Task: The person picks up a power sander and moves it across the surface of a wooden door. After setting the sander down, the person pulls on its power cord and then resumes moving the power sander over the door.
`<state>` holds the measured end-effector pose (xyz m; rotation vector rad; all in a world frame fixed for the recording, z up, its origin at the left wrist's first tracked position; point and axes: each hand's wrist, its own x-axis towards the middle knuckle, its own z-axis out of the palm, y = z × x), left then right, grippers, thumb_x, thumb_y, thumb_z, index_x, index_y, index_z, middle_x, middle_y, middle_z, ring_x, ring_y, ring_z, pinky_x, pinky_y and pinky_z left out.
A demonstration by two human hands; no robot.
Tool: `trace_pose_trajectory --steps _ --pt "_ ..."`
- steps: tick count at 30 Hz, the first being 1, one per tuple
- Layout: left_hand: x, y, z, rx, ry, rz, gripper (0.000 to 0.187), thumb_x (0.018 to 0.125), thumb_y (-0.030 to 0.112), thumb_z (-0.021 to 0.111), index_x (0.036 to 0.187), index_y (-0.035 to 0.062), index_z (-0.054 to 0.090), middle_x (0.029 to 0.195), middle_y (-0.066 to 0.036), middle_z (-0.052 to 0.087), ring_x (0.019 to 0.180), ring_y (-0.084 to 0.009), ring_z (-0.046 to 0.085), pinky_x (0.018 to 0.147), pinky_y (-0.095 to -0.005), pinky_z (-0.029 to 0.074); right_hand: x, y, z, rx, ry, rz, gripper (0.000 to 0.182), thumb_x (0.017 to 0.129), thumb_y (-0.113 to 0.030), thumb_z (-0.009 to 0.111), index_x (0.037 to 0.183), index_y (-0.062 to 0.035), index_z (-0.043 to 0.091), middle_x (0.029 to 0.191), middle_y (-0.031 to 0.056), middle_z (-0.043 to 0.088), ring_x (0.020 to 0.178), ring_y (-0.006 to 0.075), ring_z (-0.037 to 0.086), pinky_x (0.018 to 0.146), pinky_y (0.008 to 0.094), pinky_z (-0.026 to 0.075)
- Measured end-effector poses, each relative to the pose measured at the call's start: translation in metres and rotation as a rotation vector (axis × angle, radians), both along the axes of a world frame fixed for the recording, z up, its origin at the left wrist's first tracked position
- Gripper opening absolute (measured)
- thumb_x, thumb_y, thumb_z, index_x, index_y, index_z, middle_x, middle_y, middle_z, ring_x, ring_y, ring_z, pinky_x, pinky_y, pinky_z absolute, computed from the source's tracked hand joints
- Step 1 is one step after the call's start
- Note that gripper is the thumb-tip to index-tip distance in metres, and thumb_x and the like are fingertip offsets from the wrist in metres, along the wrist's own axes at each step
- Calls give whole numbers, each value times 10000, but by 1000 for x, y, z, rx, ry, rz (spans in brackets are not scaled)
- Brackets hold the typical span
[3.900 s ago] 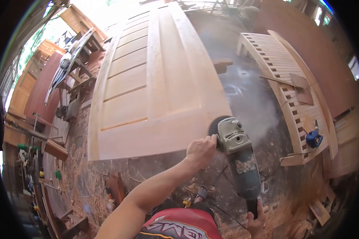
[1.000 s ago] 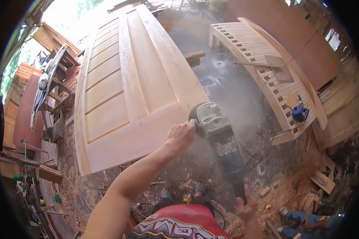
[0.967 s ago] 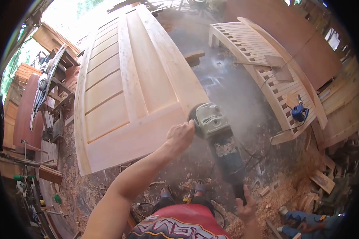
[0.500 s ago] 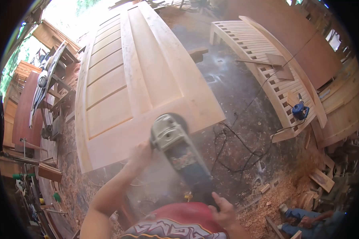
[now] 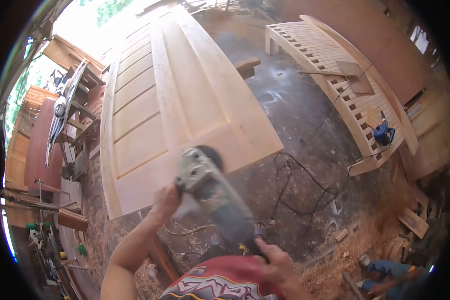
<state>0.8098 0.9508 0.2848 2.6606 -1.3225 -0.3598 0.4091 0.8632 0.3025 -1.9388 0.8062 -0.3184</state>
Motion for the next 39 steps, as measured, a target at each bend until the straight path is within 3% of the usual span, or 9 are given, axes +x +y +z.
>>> trace_pose_trajectory --steps 3,10,16,19,22,25,26,36,39 --pt "-50 -85 -8 -231 65 -131 98 929 77 520 983 31 588 850 -234 683 771 -428 695 651 -529 552 -59 -30 3 -20 49 -124 580 863 -141 709 1411 -35 552 1057 203 705 999 330 701 869 380 548" --pt "-112 -177 -7 -375 -116 -300 106 875 129 583 960 66 582 881 -116 697 769 -278 725 649 -397 591 -119 -64 -11 319 42 -487 590 941 -122 600 1509 -53 453 886 56 640 664 127 570 609 290 490" --pt "-52 -70 6 -200 -43 -134 134 861 109 596 975 40 572 871 -134 691 795 -284 733 675 -390 595 -42 -31 30 -426 737 39 627 981 -229 601 1555 -89 391 1146 296 681 998 395 683 868 509 527" --pt "-22 11 6 -188 -67 -1 132 860 93 594 977 37 570 863 -134 692 803 -277 737 678 -381 597 -15 -10 -14 -330 97 129 639 963 -284 632 1540 -107 420 1278 370 594 1106 483 640 959 581 480" --pt "10 90 1 -205 -103 130 125 868 91 582 982 40 571 863 -131 697 795 -270 739 684 -376 598 42 24 13 -292 479 236 611 969 -251 621 1532 -104 437 1192 310 660 1050 401 676 918 490 521" --pt "39 159 3 -123 -129 232 124 883 95 572 997 44 572 880 -119 704 795 -266 743 675 -373 602 74 41 -20 -82 288 331 578 974 -198 610 1520 -86 457 1038 205 704 868 282 673 805 379 539" --pt "49 181 5 -97 -134 270 125 890 96 568 1005 47 571 884 -117 707 798 -265 744 674 -371 606 99 58 -28 -179 -87 380 550 974 -147 601 1504 -70 477 851 102 658 698 177 579 676 306 508" --pt "149 365 11 131 -133 536 135 942 123 555 1056 52 573 939 -155 741 868 -300 756 676 -413 620 266 185 13 16 11 554 551 899 -58 668 1433 -32 537 971 195 708 805 203 676 757 337 538" --pt "170 387 20 106 -63 503 137 950 131 550 1053 43 569 948 -175 739 885 -341 748 710 -446 609 287 192 0 18 -49 590 564 916 -89 642 1464 -58 510 873 90 660 748 133 576 705 285 486"
